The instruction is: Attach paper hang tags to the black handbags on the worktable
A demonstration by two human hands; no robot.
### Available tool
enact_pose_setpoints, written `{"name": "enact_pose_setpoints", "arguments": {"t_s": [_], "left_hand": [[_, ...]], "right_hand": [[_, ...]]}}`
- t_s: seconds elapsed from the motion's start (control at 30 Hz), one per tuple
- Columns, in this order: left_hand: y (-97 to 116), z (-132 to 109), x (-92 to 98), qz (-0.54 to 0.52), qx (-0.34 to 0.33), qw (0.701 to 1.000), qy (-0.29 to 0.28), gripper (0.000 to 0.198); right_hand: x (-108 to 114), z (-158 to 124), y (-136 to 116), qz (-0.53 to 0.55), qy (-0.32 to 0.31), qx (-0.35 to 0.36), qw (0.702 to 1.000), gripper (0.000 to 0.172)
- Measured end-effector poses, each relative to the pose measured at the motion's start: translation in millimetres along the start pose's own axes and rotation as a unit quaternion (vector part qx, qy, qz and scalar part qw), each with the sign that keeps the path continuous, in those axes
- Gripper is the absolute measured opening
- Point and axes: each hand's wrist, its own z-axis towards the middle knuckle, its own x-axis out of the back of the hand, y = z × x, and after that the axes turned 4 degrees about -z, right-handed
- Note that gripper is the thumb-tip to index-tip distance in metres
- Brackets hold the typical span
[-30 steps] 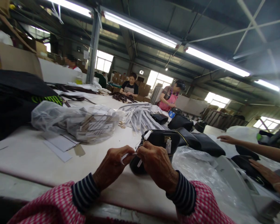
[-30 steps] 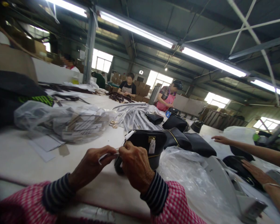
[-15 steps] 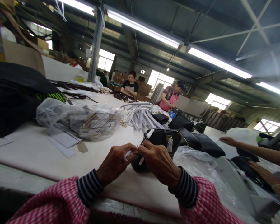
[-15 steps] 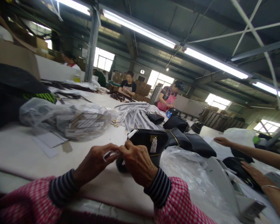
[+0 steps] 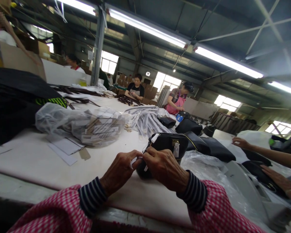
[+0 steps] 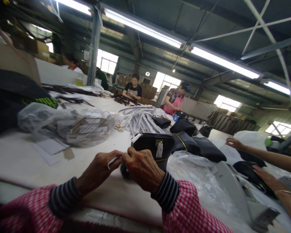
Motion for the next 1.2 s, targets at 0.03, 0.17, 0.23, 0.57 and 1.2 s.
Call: {"name": "enact_pose_setpoints", "arguments": {"t_s": [0.03, 0.17, 0.23, 0.57, 1.2], "left_hand": [[0, 0, 0.1, -0.004, -0.002, 1.0, -0.005, 0.014], [0, -1, 1.2, -0.019, -0.009, 1.0, -0.017, 0.018], [1, -1, 1.8, -0.039, 0.0, 0.999, -0.017, 0.021], [15, 9, 1.0, -0.286, 0.16, 0.945, 0.002, 0.024], [11, 7, -0.9, -0.302, 0.211, 0.929, -0.036, 0.034]], "right_hand": [[-1, -1, 2, 0.008, 0.01, 0.008, 1.0, 0.013], [-7, -2, 7, 0.021, 0.057, 0.047, 0.997, 0.011], [-11, -4, 8, 0.004, 0.09, 0.074, 0.993, 0.014], [-32, -13, -10, -0.107, 0.162, 0.064, 0.979, 0.018], [-35, -50, -24, 0.043, 0.143, -0.086, 0.985, 0.053]]}}
